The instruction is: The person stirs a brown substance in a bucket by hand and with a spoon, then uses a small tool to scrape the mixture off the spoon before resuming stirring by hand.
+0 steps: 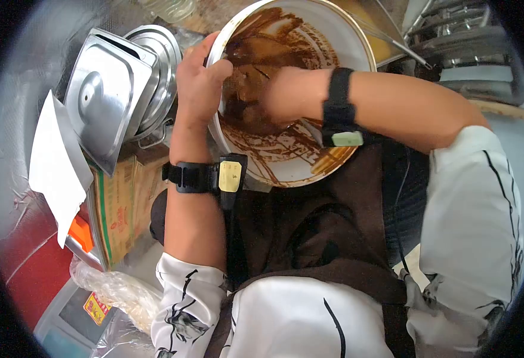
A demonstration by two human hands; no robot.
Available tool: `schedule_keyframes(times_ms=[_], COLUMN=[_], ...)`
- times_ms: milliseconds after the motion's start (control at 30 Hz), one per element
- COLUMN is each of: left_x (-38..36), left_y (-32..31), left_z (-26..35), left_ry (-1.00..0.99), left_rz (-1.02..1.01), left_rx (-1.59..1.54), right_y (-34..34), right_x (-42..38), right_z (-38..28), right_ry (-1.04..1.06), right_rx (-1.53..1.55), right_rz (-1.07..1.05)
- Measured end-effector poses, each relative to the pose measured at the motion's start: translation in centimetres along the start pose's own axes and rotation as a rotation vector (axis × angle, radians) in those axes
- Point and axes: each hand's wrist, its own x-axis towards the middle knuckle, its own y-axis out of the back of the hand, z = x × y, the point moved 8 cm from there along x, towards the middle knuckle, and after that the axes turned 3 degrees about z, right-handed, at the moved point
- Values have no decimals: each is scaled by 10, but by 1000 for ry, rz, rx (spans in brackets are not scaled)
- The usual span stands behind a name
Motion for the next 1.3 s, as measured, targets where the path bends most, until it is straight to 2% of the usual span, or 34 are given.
schedule_keyframes(times_ms=[133, 233, 300, 333, 400, 500, 533, 633, 800, 867, 900, 967, 1000, 1033, 1100, 1133, 1233, 1300], left_x=[0, 3, 3, 3, 2, 0, -1, 1, 0, -1, -2, 0, 1, 1, 1, 1, 1, 2], left_y=[-1, -4, -4, -4, -4, 3, 3, 6, 3, 4, 4, 5, 5, 5, 7, 7, 7, 6], left_z=[2, -1, -3, -4, -4, -2, -3, -1, 1, 5, 5, 0, -1, -2, -2, -1, 1, -2], left_ry=[-25, -26, -21, -20, -26, 42, 44, -17, -31, -22, -12, -8, -4, -3, -14, -12, -34, -21], left_rz=[1, -10, -12, -14, -7, 5, 7, 5, -38, -21, -14, -1, 6, 5, 22, 23, 26, 7], left_rx=[28, -29, -10, -6, -45, 7, 5, 11, -40, -28, -12, -12, -7, -7, 24, 22, 63, 43], right_y=[29, 14, 12, 17, 8, 25, 21, 43, 35, 20, 14, 17, 18, 16, -19, -48, -52, -46], right_x=[-24, 5, 43, 47, 62, 59, 55, 40, 43, 31, 28, 27, 25, 27, 30, 47, 34, 22], right_z=[-1, -12, -4, -7, -14, -15, -17, -17, -13, -41, -39, -10, -6, -2, -5, 2, 5, 5], right_ry=[-77, -27, -152, -153, -145, -261, -242, -131, -168, 110, 115, -152, -182, -182, 32, 187, 223, 224], right_rx=[38, -31, 140, 144, 254, 293, 433, 243, 267, 66, 64, 707, 534, 536, 231, 92, -6, -39], right_rz=[-47, 70, 584, 587, 395, 507, 403, 312, 300, -138, -143, 137, 1, 1, -282, -130, -221, -178])
